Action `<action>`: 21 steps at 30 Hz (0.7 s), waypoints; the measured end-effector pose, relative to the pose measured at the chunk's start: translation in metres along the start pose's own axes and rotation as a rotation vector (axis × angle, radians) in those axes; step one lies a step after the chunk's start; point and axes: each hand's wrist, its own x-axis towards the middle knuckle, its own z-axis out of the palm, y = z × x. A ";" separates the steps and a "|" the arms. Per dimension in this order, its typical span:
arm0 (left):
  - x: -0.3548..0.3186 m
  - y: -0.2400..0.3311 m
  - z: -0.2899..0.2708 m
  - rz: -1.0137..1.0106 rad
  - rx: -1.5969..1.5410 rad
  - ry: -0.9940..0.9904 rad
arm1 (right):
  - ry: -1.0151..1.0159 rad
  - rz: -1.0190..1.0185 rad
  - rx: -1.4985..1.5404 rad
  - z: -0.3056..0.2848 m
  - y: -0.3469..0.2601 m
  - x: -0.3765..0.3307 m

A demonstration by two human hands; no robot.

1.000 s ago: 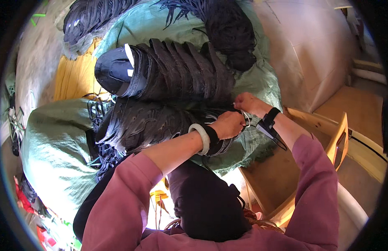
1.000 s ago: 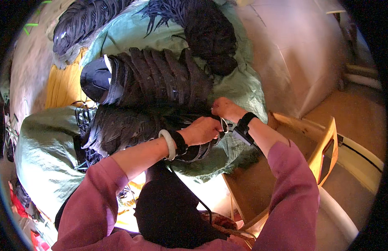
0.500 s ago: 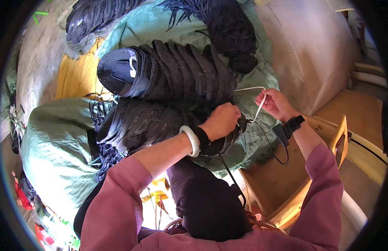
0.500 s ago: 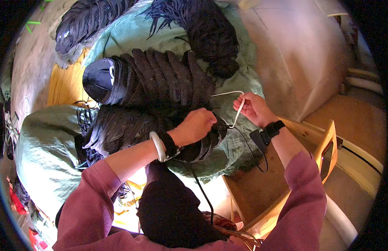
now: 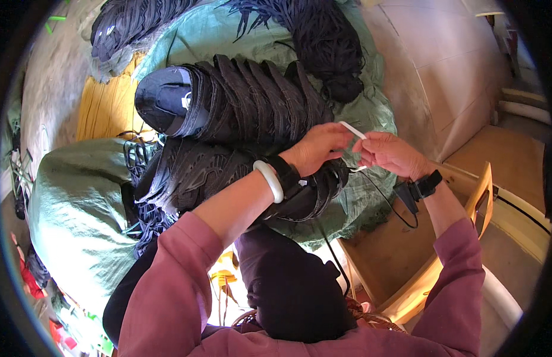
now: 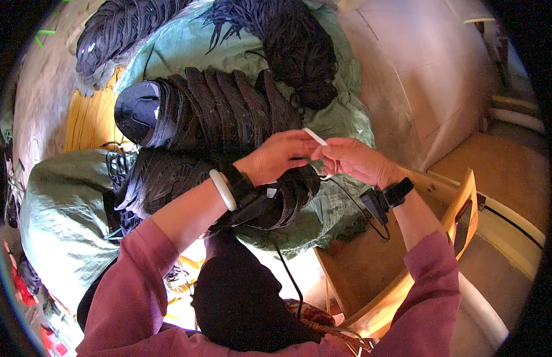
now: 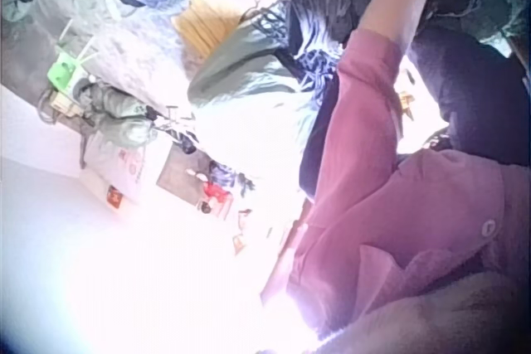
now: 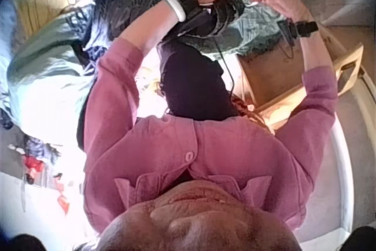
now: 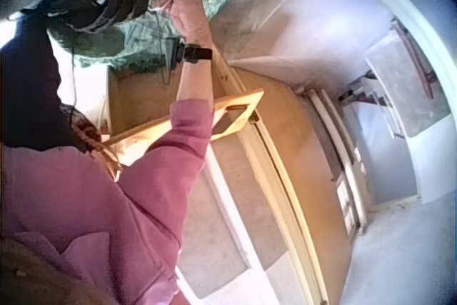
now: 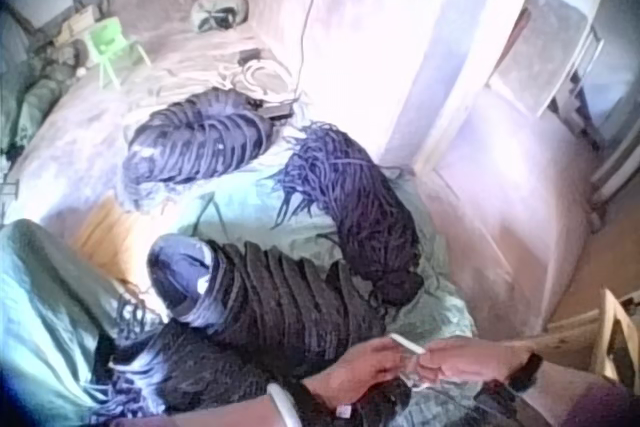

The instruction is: Bundling stacks of shoe soles together using long white laces.

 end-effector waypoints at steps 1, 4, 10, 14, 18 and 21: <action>0.004 0.001 -0.002 0.005 0.002 0.003 | -0.052 0.039 -0.014 0.005 -0.002 -0.002; 0.012 0.011 -0.007 -0.045 -0.674 -0.024 | -0.207 0.132 -0.278 0.012 -0.006 -0.006; -0.016 0.066 0.022 0.174 -0.593 -0.138 | -0.437 0.452 -0.896 -0.004 0.045 0.000; -0.040 0.118 0.039 0.374 -0.227 -0.317 | -0.423 0.416 -0.838 -0.012 0.057 0.003; -0.073 0.173 0.049 0.555 -0.111 -0.310 | -0.202 0.316 -0.583 -0.018 0.044 0.007; -0.085 0.188 0.032 0.537 -0.069 -0.415 | 0.195 0.067 -0.310 -0.030 0.032 0.012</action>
